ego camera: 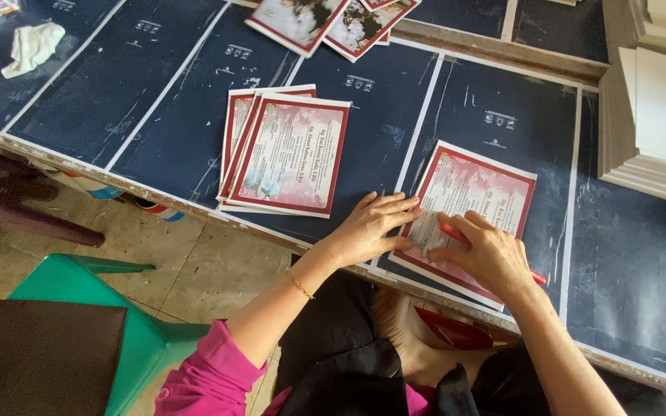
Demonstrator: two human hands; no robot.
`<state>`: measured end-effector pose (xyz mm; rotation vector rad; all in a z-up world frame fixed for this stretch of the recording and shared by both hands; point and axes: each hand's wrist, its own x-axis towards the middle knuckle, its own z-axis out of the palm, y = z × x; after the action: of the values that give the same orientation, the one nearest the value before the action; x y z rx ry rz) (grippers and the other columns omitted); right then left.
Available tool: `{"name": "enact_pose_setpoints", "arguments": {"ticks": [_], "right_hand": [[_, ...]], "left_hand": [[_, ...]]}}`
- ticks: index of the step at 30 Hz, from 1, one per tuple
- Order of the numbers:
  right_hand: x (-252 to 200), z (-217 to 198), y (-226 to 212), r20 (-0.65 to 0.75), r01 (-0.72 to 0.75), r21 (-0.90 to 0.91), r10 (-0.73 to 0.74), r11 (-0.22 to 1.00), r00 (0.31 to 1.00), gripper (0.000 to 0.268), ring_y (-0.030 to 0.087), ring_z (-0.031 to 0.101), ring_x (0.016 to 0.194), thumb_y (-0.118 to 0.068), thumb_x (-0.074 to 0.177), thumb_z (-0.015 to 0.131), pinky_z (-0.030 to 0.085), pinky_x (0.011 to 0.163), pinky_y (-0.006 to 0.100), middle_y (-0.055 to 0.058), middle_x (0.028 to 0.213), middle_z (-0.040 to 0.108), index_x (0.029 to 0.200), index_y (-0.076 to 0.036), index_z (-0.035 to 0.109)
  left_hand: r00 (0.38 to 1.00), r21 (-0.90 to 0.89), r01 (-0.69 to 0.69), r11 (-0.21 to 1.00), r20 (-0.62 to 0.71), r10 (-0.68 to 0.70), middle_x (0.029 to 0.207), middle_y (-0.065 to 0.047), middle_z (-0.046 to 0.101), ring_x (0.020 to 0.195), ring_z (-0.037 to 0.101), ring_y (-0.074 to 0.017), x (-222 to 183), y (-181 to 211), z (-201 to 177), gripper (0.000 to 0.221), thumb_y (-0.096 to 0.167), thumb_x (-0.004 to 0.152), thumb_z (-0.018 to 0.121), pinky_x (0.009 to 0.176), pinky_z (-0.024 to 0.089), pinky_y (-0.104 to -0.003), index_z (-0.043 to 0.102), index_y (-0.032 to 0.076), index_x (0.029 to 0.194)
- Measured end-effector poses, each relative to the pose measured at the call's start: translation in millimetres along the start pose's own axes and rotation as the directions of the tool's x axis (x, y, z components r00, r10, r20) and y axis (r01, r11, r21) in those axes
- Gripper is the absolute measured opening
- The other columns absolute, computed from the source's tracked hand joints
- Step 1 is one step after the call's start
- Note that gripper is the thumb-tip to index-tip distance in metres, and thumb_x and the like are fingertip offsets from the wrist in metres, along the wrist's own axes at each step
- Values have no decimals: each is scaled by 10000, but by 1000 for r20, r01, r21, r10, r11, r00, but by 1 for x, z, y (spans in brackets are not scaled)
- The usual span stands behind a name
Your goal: Folding and creasing printed invitation cards using a hand tool on a production table.
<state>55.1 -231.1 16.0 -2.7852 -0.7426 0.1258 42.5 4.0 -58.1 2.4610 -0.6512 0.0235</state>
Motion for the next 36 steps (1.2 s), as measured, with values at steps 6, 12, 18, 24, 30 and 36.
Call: {"name": "enact_pose_setpoints", "arguments": {"ticks": [6,12,18,24,30,36], "right_hand": [[-4,10,7,-21,33,-36,-34,999,999,647,228,707,846,-602,735,740,584,711,395,9,933,646,1246,-212,669],[-6,45,41,-308,332,60,-298,942,903,436,233,599,938,-512,817,707,425,869,399,-11,921,581,1076,-171,625],[39,32,109,-418,263,39,-223,964,881,113,205,605,758,-206,947,681,420,707,347,-10,776,595,839,-174,694],[95,47,187,-476,33,74,6,997,879,88,282,646,786,-128,920,776,517,676,398,65,877,595,946,-81,707],[-17,39,67,-485,230,11,-196,973,852,222,333,568,692,-128,944,673,478,621,420,94,734,519,753,-56,586],[-84,32,7,-345,364,128,-302,923,889,49,227,514,741,-117,959,572,491,704,354,49,825,525,927,-79,579]], "left_hand": [[999,-20,13,1000,53,-12,1585,-39,392,1455,360,-304,-2,7,-7,561,506,946,577,1172,201,-622,571,141,1372],[996,-24,19,1000,87,-17,1586,-64,375,1453,343,-329,-3,11,-10,606,529,966,521,1160,188,-646,508,146,1435],[994,30,20,999,110,-23,1581,-71,372,1464,323,-305,-1,10,-5,635,547,978,464,1162,200,-633,456,149,1473],[992,40,22,999,127,-27,1579,-79,369,1473,305,-293,-2,12,-7,631,547,989,449,1160,191,-632,440,155,1484],[995,87,34,996,85,-41,1573,-77,351,1441,354,-315,-1,23,-3,581,440,977,546,1137,240,-649,431,179,1484],[980,-351,-10,936,-191,-62,1629,-234,-20,1513,87,-441,7,65,7,771,-202,781,600,1119,431,-482,390,158,1429]]}}
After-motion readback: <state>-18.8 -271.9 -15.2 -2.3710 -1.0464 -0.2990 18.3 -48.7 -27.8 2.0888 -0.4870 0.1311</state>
